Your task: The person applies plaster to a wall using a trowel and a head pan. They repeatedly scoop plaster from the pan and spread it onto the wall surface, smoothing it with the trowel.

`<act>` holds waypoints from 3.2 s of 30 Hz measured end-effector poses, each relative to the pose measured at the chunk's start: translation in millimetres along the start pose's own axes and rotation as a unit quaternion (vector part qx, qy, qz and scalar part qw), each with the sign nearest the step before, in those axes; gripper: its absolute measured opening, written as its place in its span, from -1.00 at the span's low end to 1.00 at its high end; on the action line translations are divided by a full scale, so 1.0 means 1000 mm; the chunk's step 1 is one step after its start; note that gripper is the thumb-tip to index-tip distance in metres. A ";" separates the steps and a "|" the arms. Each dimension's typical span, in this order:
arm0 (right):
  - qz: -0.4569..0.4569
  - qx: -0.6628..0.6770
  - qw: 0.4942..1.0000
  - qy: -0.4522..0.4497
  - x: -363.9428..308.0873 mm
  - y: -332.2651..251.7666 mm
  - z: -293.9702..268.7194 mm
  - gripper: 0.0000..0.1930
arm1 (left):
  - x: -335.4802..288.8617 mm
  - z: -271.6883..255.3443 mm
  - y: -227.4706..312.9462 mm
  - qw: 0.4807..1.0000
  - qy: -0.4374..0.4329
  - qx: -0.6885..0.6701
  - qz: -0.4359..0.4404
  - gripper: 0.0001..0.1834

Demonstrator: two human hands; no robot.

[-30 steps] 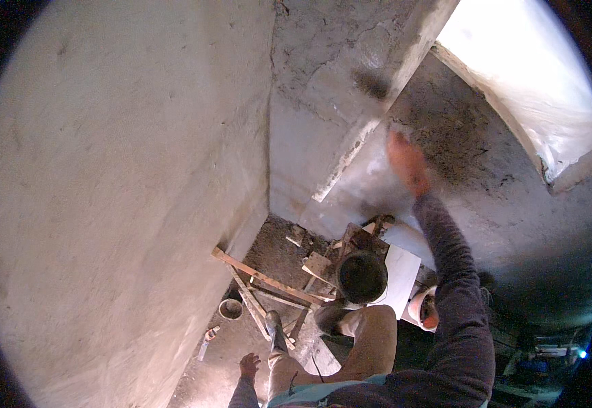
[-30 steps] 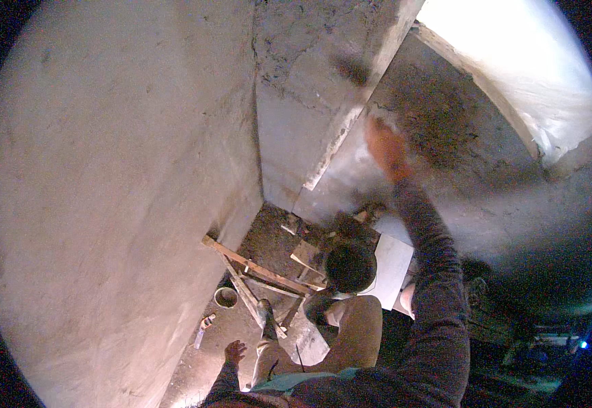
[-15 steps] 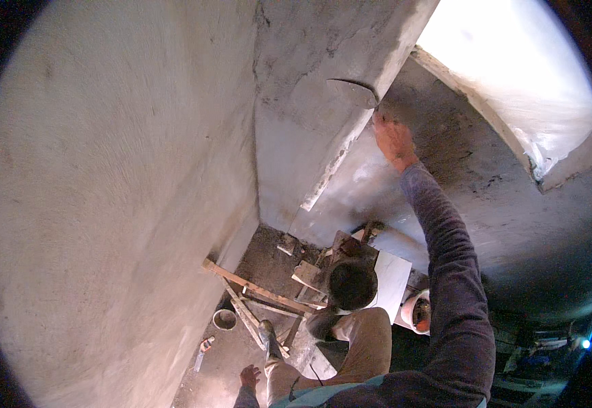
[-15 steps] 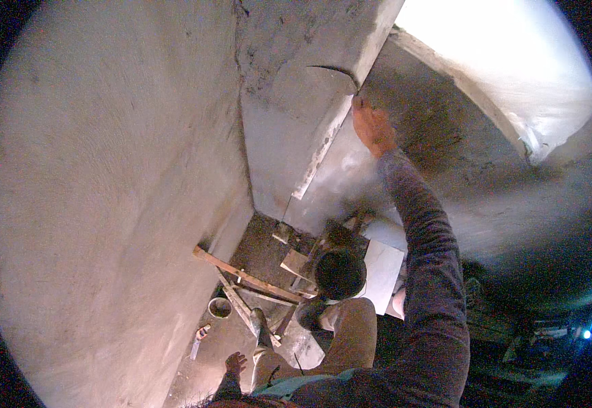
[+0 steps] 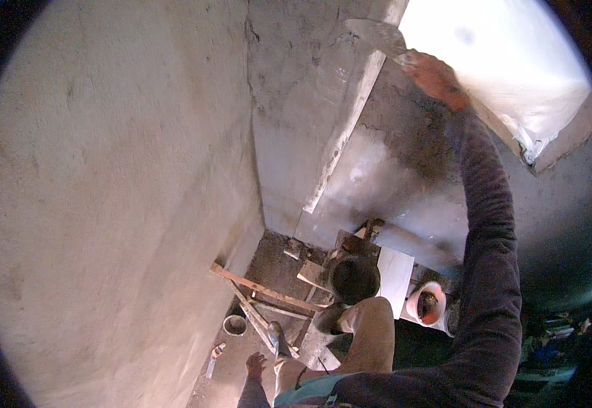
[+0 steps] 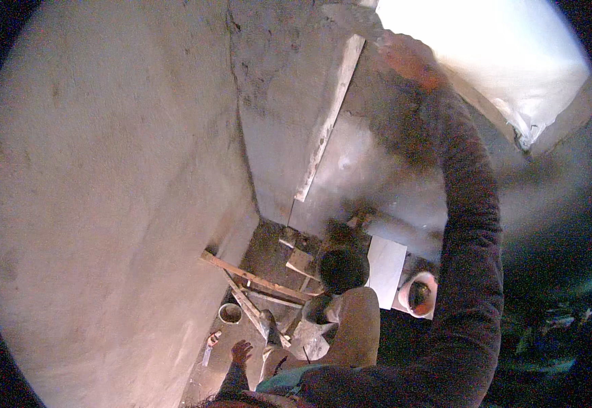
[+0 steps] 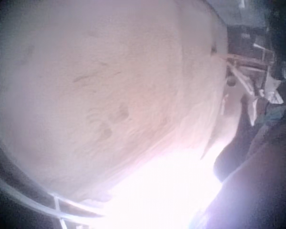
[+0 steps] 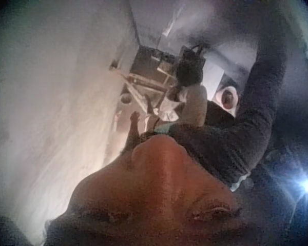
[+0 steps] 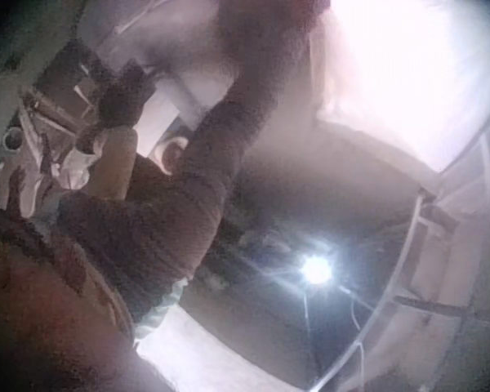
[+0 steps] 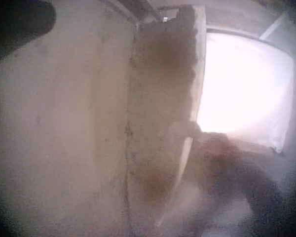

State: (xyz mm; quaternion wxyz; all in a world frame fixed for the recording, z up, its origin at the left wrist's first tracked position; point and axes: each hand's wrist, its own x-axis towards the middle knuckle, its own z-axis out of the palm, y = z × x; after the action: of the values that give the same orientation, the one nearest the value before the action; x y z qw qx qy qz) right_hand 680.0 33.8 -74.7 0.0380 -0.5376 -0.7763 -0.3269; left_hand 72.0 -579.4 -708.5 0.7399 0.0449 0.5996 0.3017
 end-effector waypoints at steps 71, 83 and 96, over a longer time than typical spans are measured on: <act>0.007 0.541 0.775 -0.328 -0.346 -0.513 -0.085 -0.65 | -0.140 0.143 0.269 0.902 0.098 0.122 0.402 -0.76; -0.001 0.489 0.750 -0.446 -0.354 -0.489 -0.070 -0.48 | -0.171 0.177 0.265 0.869 0.109 0.207 0.436 -0.80; 0.015 0.688 0.693 -0.216 -0.390 -0.518 -0.067 -0.33 | -0.201 0.164 0.272 0.858 0.088 0.161 0.479 -0.71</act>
State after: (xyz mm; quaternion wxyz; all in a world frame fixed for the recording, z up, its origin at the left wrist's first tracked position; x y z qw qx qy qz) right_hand 378.1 -426.7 -424.1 0.2330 -0.4285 -0.7630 0.4242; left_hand 94.8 -410.1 -373.6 0.4305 0.4186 0.6069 0.5207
